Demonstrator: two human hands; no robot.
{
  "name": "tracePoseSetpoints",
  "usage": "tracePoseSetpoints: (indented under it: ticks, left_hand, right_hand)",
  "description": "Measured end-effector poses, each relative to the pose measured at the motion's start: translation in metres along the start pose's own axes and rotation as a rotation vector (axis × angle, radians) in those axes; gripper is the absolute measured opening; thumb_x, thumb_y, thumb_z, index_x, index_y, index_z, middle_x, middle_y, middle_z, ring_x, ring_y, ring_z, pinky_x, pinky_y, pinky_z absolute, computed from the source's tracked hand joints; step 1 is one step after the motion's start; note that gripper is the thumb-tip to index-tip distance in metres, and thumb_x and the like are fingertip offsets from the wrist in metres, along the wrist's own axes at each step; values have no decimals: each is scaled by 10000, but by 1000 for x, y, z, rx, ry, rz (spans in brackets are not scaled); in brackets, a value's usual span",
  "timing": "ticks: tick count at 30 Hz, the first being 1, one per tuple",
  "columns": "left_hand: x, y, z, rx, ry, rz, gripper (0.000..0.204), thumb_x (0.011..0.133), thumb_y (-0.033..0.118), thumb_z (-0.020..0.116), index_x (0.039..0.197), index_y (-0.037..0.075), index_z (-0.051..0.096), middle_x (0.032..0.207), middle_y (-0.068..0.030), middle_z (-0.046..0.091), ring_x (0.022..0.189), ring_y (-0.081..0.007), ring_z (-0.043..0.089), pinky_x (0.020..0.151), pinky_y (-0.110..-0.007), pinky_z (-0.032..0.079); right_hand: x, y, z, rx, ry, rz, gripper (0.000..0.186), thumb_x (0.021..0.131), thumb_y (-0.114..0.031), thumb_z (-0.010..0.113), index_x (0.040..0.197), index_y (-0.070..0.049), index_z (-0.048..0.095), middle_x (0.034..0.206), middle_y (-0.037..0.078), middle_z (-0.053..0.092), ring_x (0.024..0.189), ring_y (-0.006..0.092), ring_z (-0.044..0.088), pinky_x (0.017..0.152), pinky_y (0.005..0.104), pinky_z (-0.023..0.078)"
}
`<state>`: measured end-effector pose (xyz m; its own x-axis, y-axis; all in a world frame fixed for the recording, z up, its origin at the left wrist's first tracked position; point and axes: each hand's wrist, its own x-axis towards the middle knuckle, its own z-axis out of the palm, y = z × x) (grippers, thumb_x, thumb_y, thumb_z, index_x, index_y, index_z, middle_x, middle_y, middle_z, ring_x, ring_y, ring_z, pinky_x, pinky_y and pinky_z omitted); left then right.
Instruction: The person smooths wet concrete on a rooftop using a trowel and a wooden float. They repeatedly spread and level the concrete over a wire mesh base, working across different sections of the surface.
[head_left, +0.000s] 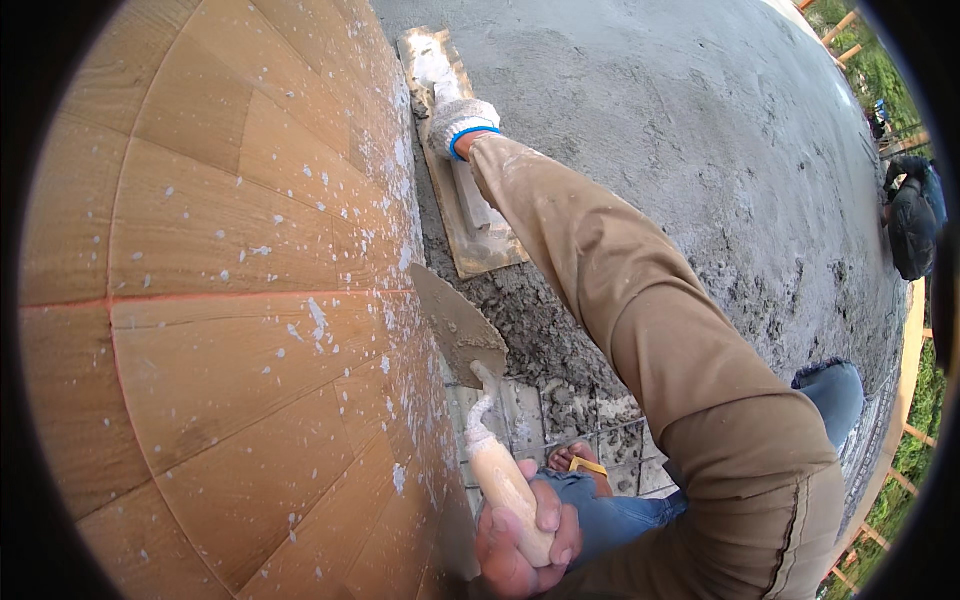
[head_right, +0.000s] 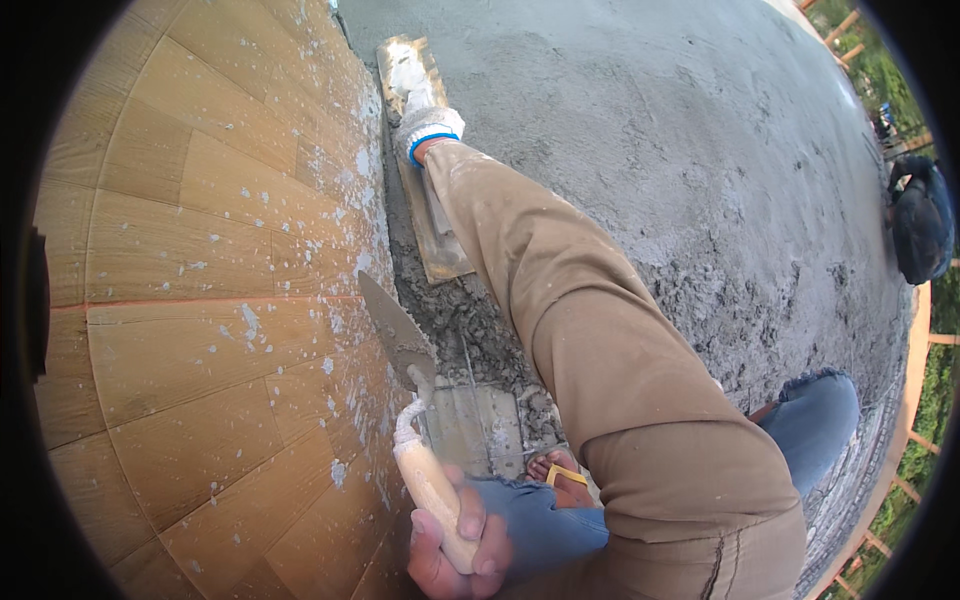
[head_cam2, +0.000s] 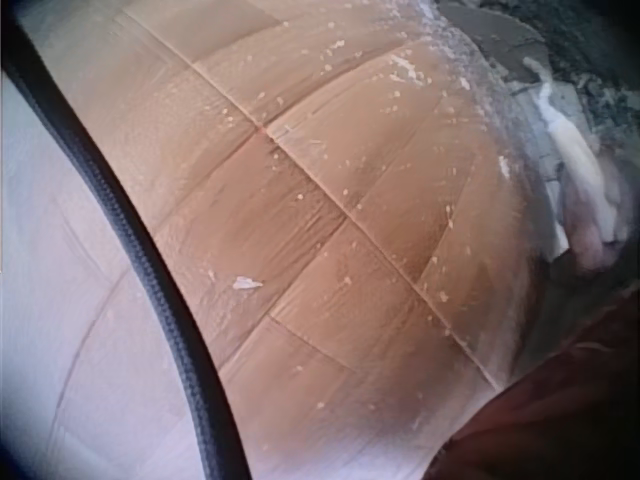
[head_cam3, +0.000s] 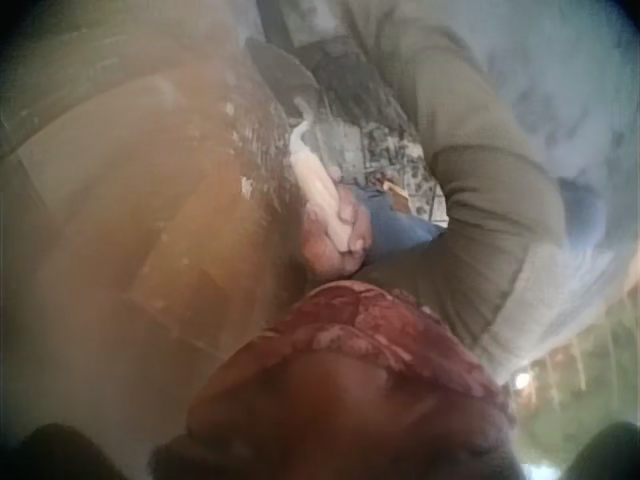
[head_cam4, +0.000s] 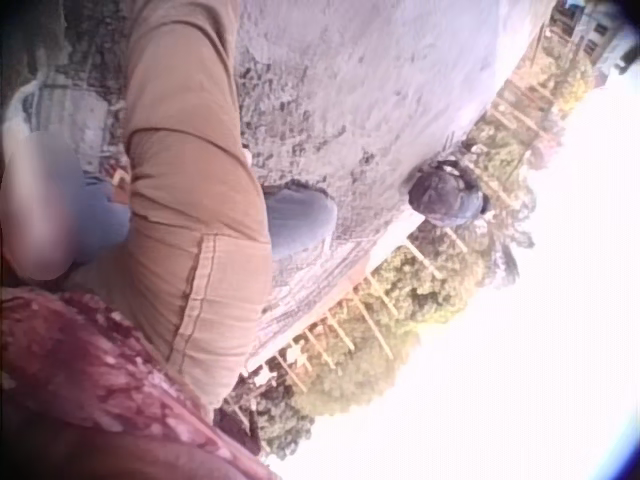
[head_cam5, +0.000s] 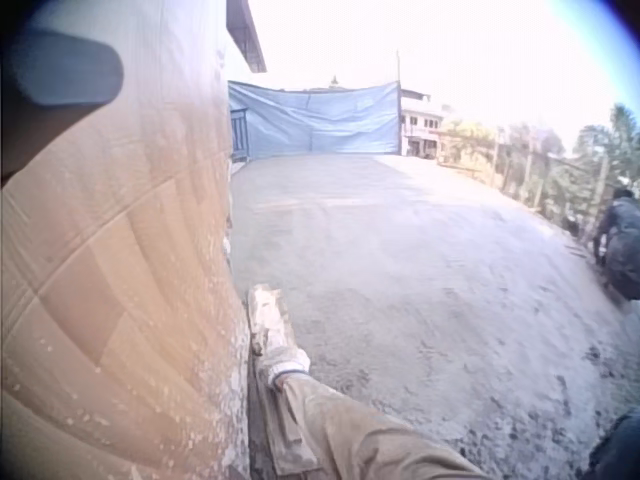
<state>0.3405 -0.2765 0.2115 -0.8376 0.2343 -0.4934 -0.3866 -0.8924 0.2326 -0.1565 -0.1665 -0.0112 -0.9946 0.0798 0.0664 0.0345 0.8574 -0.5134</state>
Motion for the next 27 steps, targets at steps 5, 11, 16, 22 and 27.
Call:
tracePoseSetpoints:
  ticks: [5, 11, 16, 22, 27]
  left_hand:
    - [-2, -6, -2, 23, 41, 21, 544, 1042, 403, 519, 1419, 44, 361, 923, -72, 541, 534, -150, 499, 449, -272, 408]
    - [-2, -11, 13, -72, 64, 20, 499, 1043, 361, 519, 1374, 9, 394, 921, -80, 546, 561, -146, 510, 465, -269, 414]
    - [-10, -14, -7, -40, -72, -51, 522, 1071, 343, 468, 1477, 33, 363, 966, -96, 542, 582, -177, 522, 513, -323, 437]
    - [-21, -6, 5, -115, -98, -97, 557, 1094, 416, 408, 1488, 45, 280, 1003, -89, 510, 641, -198, 507, 532, -333, 417]
    - [-28, -10, 13, -193, -128, -107, 550, 1101, 438, 375, 1479, 47, 288, 1011, -87, 510, 644, -195, 516, 513, -336, 387]
  right_hand:
    - [19, -4, -12, -90, -73, 73, 412, 990, -326, 500, 1327, -108, 592, 1314, 171, 662, 1158, 365, 664, 927, 481, 536]
    - [-11, 105, -71, -264, -81, 157, 510, 1013, -419, 420, 1414, -130, 543, 1362, 186, 629, 1227, 386, 619, 984, 488, 504]
    - [-82, 187, -162, -392, -204, 321, 749, 843, -398, 655, 1512, -156, 421, 1305, 270, 638, 1212, 433, 622, 1002, 498, 496]
    - [-185, 282, -246, -538, -246, 566, 844, 864, -432, 637, 1589, -191, 279, 1339, 266, 627, 1242, 410, 618, 1042, 497, 472]
    - [-269, 400, -272, -354, -34, 737, 906, 875, -407, 655, 1618, -194, 181, 1355, 279, 610, 1225, 432, 618, 1026, 491, 486]
